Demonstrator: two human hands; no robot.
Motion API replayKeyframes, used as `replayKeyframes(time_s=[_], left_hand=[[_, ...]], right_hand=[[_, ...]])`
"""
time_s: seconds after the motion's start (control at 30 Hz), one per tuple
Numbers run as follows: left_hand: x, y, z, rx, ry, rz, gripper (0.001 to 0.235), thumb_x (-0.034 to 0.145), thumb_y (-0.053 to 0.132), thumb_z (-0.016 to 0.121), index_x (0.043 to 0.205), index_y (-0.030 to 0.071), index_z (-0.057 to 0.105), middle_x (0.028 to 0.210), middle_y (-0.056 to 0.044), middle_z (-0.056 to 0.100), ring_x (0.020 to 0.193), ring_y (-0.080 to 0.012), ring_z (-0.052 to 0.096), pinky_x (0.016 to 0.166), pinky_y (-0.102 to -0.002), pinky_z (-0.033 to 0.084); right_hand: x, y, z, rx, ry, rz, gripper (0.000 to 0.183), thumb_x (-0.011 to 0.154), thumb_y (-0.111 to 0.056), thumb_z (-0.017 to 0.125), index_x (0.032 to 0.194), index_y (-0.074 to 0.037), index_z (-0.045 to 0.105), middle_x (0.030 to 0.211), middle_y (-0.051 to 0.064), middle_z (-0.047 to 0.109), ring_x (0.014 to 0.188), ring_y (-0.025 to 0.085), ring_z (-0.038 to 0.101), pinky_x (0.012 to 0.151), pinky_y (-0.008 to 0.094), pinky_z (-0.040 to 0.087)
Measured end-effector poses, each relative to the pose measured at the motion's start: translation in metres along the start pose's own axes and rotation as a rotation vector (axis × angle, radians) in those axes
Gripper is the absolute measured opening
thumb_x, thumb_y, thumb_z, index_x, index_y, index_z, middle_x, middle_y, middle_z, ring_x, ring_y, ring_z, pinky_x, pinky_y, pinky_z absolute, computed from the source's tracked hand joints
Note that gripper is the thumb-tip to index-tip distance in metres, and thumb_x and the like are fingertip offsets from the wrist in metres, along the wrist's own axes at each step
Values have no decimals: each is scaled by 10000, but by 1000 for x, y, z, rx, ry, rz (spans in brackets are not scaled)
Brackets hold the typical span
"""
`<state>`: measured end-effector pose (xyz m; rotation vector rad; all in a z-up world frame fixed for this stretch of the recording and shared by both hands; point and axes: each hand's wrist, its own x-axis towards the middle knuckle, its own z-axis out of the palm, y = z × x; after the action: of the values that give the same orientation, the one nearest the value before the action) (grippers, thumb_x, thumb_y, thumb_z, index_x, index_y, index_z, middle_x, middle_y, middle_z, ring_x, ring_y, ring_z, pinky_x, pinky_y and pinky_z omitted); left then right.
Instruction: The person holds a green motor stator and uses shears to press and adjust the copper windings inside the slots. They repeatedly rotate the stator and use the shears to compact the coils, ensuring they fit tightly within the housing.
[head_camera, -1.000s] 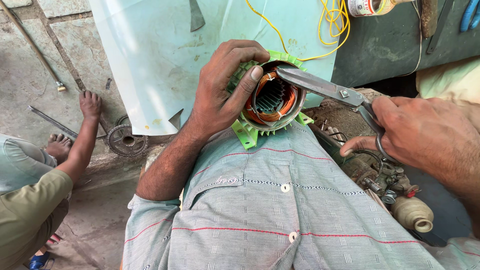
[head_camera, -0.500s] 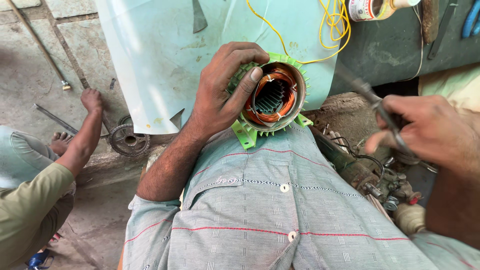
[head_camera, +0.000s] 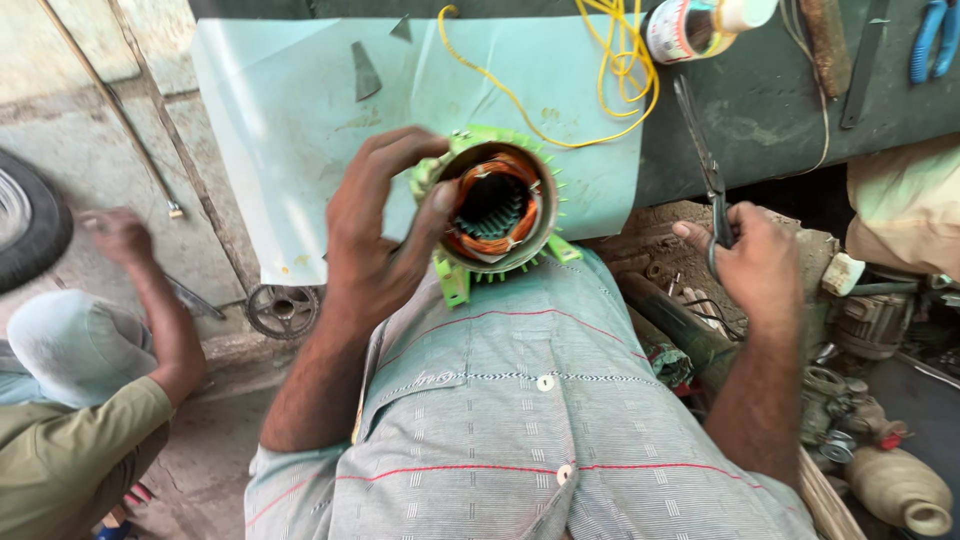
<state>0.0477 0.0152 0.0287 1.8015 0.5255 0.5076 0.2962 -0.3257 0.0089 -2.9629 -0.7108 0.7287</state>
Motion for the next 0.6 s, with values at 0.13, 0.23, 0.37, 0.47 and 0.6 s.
replayKeyframes(time_s=[0.13,0.23,0.37,0.47,0.6], left_hand=[[-12,14,-3,4,6,-61,443,1054,117,725,1441,34,527,1386,-172,639,1316,-280,640,1145,-387,526],[-24,24,-4,-27,-104,-103,824,979,213,767,1612,34,270,1575,-236,507,1498,-351,509,1252,-441,449],[-44,29,-8,31,-250,-121,1181,865,307,813,1641,11,-27,1699,-320,211,1601,-412,245,1282,-482,260],[-64,33,-4,54,-249,-199,1180,883,290,803,1636,-24,-50,1724,-318,135,1627,-403,182,1297,-467,207],[-80,39,2,36,-250,-322,1222,794,260,852,1617,-52,4,1715,-286,151,1598,-355,203,1259,-430,217]], right_hand=[[10,16,16,13,25,217,672,899,-612,863,889,32,673,794,223,688,747,374,666,730,494,510],[32,17,8,45,86,210,632,855,-541,916,948,41,689,850,234,718,795,373,697,775,475,537],[53,-4,-11,148,272,-71,483,820,-279,916,1133,15,695,1008,169,757,888,318,744,801,442,571],[53,-35,-25,266,260,-346,381,919,-168,853,1226,-6,696,1133,163,751,962,288,751,851,405,592],[40,-91,-30,413,-7,-778,567,862,-92,823,1374,-46,585,1289,183,678,1087,279,716,908,388,588]])
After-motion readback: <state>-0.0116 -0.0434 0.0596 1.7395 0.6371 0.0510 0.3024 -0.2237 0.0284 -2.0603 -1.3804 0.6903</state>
